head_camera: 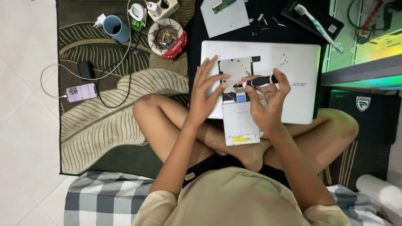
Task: Removing small screws from a laptop component using a precision screwdriver while sitting on the floor.
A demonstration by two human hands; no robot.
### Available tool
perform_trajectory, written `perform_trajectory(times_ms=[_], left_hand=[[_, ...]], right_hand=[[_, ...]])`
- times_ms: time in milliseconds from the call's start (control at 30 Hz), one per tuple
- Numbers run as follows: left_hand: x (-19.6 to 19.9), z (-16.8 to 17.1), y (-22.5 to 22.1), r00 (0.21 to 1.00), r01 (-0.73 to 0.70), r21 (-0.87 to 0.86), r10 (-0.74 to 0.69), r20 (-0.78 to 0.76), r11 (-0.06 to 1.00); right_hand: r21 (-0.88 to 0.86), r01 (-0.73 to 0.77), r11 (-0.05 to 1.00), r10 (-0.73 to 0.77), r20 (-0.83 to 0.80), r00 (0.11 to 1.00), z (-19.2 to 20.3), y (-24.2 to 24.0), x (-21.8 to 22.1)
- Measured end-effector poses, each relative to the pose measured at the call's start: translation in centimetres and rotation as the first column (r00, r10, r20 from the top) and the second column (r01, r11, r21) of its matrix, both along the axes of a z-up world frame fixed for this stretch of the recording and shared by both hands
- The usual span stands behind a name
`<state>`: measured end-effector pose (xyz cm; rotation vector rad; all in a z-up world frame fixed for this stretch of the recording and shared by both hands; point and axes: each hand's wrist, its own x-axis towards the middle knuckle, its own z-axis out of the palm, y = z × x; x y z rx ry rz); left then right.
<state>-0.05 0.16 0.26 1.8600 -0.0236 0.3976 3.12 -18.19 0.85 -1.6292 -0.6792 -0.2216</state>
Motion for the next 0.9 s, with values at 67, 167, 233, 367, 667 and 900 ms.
perform_trajectory(times_ms=[67,167,233,367,667,900], left_hand=[[0.1,-0.4,0.0,1.0,-0.015,-0.002,0.015,-0.001,1.0],[0.1,-0.7,0.0,1.0,-0.023,0.004,0.023,-0.001,1.0],[0.1,-0.7,0.0,1.0,-0.018,0.012,0.018,0.0,1.0],[0.1,-0.8,0.0,1.0,-0.013,0.041,0.013,-0.001,0.999],[0.1,-0.9,-0.1,1.0,-0.008,0.081,0.009,-0.011,0.997],[0.2,-0.7,-0.2,0.999,-0.028,0.101,0.032,-0.043,0.995]], right_hand=[[-0.042,-0.03,0.999,0.03,0.01,0.999,-1.6,-0.9,0.6],[-0.149,-0.06,0.987,0.066,0.035,0.997,-1.3,-0.9,0.6],[-0.212,-0.062,0.975,0.074,0.051,0.996,-0.9,-0.9,0.4],[-0.251,-0.055,0.966,0.075,0.073,0.994,-1.1,-0.9,0.2],[-0.436,0.084,0.896,0.039,0.267,0.963,-0.8,-0.4,0.8],[-0.476,0.097,0.874,0.044,0.277,0.96,0.7,0.3,0.3]])
